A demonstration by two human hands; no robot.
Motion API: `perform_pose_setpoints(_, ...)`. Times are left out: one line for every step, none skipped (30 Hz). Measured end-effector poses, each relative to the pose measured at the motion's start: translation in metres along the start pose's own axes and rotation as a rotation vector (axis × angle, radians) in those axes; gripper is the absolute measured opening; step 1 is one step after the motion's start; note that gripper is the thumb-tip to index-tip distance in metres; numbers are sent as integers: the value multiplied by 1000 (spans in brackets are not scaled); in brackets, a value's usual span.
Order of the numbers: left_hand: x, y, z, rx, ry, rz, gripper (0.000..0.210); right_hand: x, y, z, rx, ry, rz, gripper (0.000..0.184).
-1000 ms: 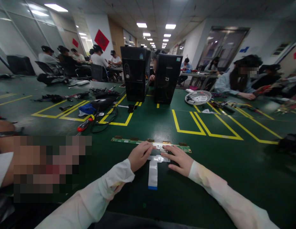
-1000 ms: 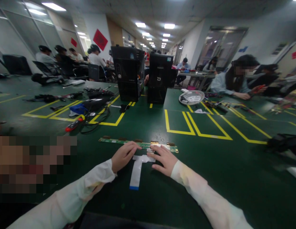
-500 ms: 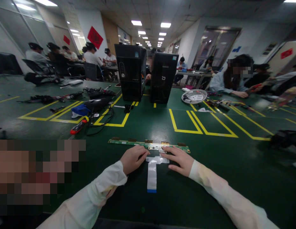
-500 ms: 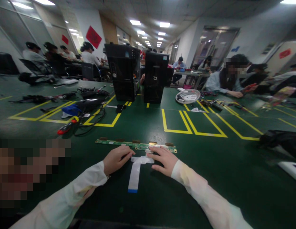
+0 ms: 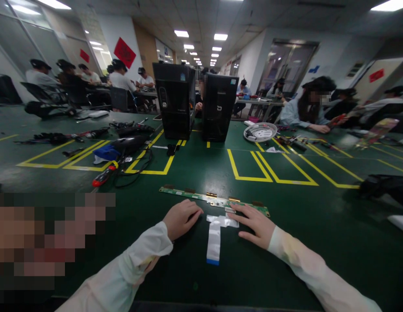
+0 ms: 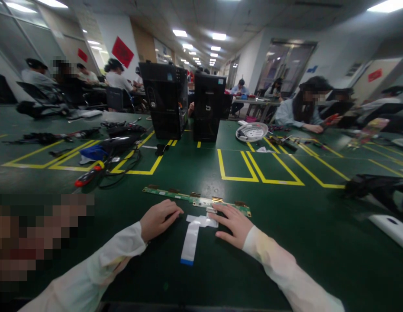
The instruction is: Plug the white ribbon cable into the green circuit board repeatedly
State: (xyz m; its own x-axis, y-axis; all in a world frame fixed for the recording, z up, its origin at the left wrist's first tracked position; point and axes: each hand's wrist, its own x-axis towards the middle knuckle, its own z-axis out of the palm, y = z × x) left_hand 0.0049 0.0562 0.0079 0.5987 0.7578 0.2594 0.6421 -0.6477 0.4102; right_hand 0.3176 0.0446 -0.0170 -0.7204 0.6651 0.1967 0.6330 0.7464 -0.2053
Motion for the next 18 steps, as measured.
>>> perform_pose_setpoints(0,0,0,1,0,2,28,-8,2,-1,-14,13,26,52)
perform_pose_setpoints(0,0,0,3,-1,3,28,-17,4,-1,-32,30,58,51)
perform_pose_setpoints(0,0,0,3,-2,5,27,-28,8,-1,-53,50,95,51)
perform_pose_setpoints(0,0,0,3,-3,8,27,-40,12,-2,-74,70,134,50)
perform_pose_setpoints(0,0,0,3,-4,11,26,-54,16,-2,-96,90,171,50)
perform_pose_setpoints(0,0,0,2,-6,14,26,-69,21,-2,-117,108,209,49)
perform_pose_setpoints(1,1,0,0,-7,17,26,-84,26,-2,-138,122,245,50)
perform_pose_setpoints(1,1,0,-2,-9,19,26,-99,30,-1,-160,131,280,50)
perform_pose_setpoints(1,1,0,-4,-10,21,26,-113,35,-1,-183,138,323,51)
perform_pose_setpoints(1,1,0,-6,-11,22,26,-128,38,-2,-207,148,366,52)
perform_pose_setpoints(1,1,1,-8,-12,23,27,-141,41,-2,-231,160,416,52)
perform_pose_setpoints(1,1,1,-10,-13,22,27,-153,43,-2,-254,176,468,53)
perform_pose_setpoints(1,2,1,-12,-15,22,27,-164,46,-2,-275,195,516,54)
perform_pose_setpoints(1,2,1,-13,-17,22,27,-174,48,-2,-296,216,565,54)
perform_pose_setpoints(1,2,1,-13,-20,22,27,-184,50,-2,-315,234,610,55)
perform_pose_setpoints(0,3,1,-14,-23,23,27,-192,53,-1,-334,250,652,55)
perform_pose_setpoints(0,3,0,-14,-26,22,27,-200,56,0,-351,263,691,56)
perform_pose_setpoints(0,3,0,-14,-28,22,27,-208,61,1,-368,273,729,57)
